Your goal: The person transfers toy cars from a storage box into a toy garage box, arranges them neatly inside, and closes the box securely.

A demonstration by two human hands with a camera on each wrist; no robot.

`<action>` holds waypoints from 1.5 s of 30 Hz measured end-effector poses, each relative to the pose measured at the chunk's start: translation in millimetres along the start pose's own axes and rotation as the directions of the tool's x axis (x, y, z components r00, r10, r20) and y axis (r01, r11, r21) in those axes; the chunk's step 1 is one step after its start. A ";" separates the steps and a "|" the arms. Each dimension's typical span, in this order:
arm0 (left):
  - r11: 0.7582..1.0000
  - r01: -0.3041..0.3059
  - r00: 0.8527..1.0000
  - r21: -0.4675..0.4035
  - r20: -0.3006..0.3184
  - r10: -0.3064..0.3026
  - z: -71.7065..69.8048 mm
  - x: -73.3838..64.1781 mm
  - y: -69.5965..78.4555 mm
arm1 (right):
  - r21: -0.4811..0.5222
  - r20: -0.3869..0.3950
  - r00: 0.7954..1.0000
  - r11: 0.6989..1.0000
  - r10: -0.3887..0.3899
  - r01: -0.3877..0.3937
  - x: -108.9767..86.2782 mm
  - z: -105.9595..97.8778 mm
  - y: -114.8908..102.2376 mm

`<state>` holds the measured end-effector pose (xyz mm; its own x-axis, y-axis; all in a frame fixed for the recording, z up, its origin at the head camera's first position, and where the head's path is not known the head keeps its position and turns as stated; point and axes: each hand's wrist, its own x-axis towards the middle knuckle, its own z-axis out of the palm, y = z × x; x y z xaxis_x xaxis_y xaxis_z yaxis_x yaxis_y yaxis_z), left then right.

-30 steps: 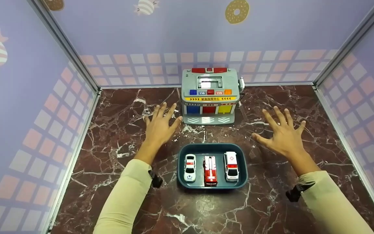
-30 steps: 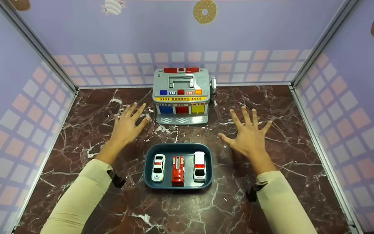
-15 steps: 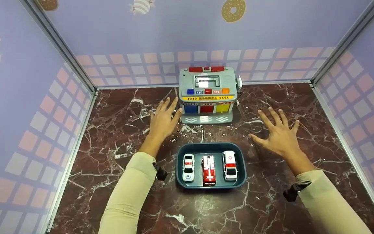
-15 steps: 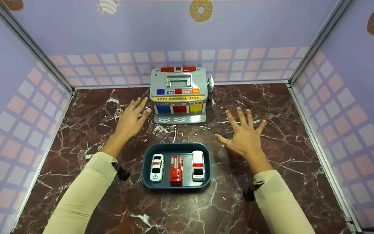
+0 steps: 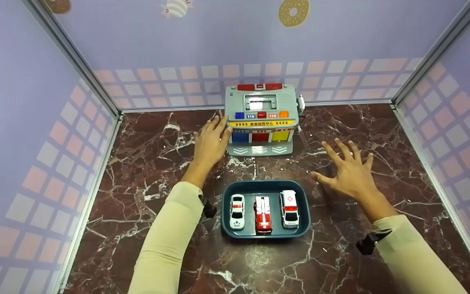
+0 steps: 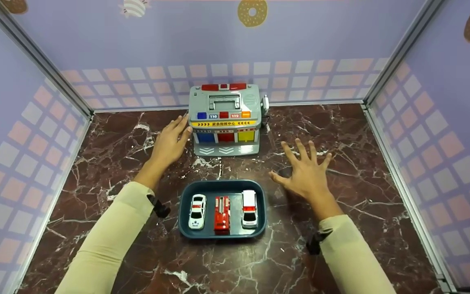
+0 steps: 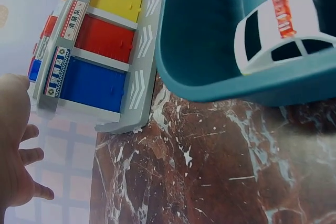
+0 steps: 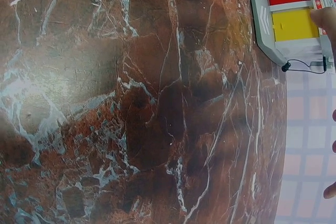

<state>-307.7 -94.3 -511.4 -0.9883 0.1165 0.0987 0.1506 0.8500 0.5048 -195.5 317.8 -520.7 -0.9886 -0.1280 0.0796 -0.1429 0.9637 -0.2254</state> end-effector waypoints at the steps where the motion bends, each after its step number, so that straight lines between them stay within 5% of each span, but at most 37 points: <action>1: 1.000 -0.001 1.000 -0.003 -0.005 0.001 0.1 1.3 0.1 | 0.000 -0.002 1.000 1.000 0.000 0.000 -0.4 -0.1 -0.1; 32: 0.999 -0.049 0.989 0.005 -0.142 0.049 5.5 22.6 3.1 | 0.028 -0.006 1.000 0.999 -0.026 0.026 -2.5 6.2 1.3; 45: 1.000 0.007 0.996 0.025 -0.092 -0.004 6.9 30.9 11.2 | 0.008 0.006 1.000 1.000 -0.024 0.024 -5.0 4.3 6.3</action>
<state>-336.7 -77.7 -508.6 -0.9824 0.0648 0.1754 0.1433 0.8634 0.4838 -191.7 323.5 -526.7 -0.9851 -0.1522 0.0795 -0.1668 0.9585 -0.2313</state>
